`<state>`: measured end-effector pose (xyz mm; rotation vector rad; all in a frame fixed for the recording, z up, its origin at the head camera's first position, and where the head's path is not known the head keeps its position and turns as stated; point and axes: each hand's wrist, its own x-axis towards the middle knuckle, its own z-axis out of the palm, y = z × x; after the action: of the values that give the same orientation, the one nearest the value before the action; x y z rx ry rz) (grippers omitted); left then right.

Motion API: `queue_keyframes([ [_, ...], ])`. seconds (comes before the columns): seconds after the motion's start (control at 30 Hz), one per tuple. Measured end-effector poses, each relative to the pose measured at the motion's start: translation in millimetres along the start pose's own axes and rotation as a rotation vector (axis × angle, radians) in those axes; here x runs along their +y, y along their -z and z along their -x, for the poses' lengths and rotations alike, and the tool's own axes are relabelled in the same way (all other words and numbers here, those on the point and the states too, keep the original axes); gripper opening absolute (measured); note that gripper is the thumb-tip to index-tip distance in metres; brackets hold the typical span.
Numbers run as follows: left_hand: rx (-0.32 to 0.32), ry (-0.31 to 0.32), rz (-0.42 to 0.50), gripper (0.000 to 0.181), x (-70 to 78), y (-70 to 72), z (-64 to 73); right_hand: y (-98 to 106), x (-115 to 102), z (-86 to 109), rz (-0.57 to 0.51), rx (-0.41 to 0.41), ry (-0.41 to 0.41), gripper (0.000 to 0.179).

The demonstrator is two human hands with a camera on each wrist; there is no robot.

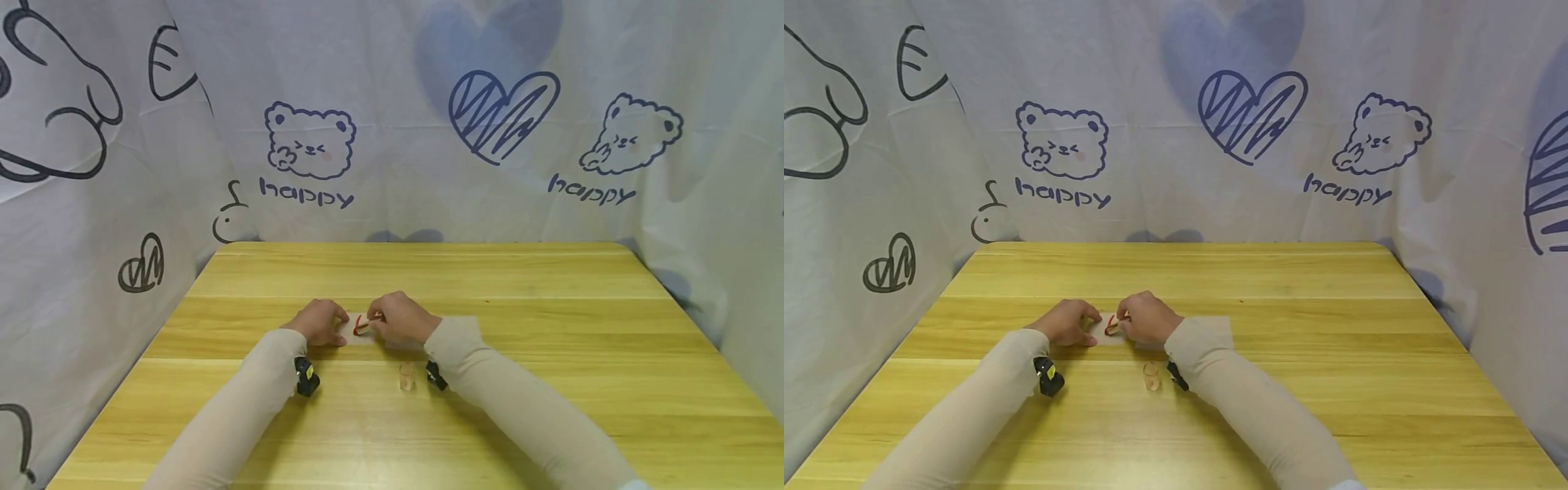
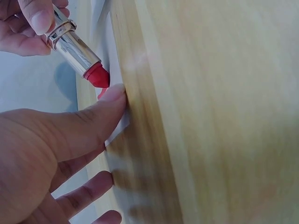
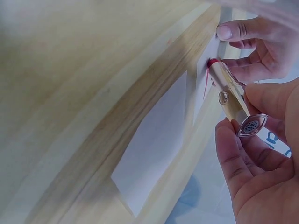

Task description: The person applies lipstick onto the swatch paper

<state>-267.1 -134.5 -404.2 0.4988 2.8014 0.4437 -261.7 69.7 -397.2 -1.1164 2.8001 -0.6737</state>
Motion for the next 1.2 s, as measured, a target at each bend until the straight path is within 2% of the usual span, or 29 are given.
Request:
queue_keyframes([
  [0.47, 0.010, -0.013, -0.010, 0.043, -1.6, -0.9, -1.1, 3.4, -6.8, 2.1, 0.005, -0.018, 0.028, 0.011],
  [0.8, 0.012, -0.015, -0.014, 0.043, -1.4, -0.8, -1.0, 5.2, -7.7, 1.6, 0.012, -0.074, -0.007, 0.011],
  [1.2, 0.020, 0.002, 0.015, 0.042, -4.5, -4.7, -2.5, 4.1, -3.5, 4.0, -0.023, -0.048, -0.019, 0.010],
])
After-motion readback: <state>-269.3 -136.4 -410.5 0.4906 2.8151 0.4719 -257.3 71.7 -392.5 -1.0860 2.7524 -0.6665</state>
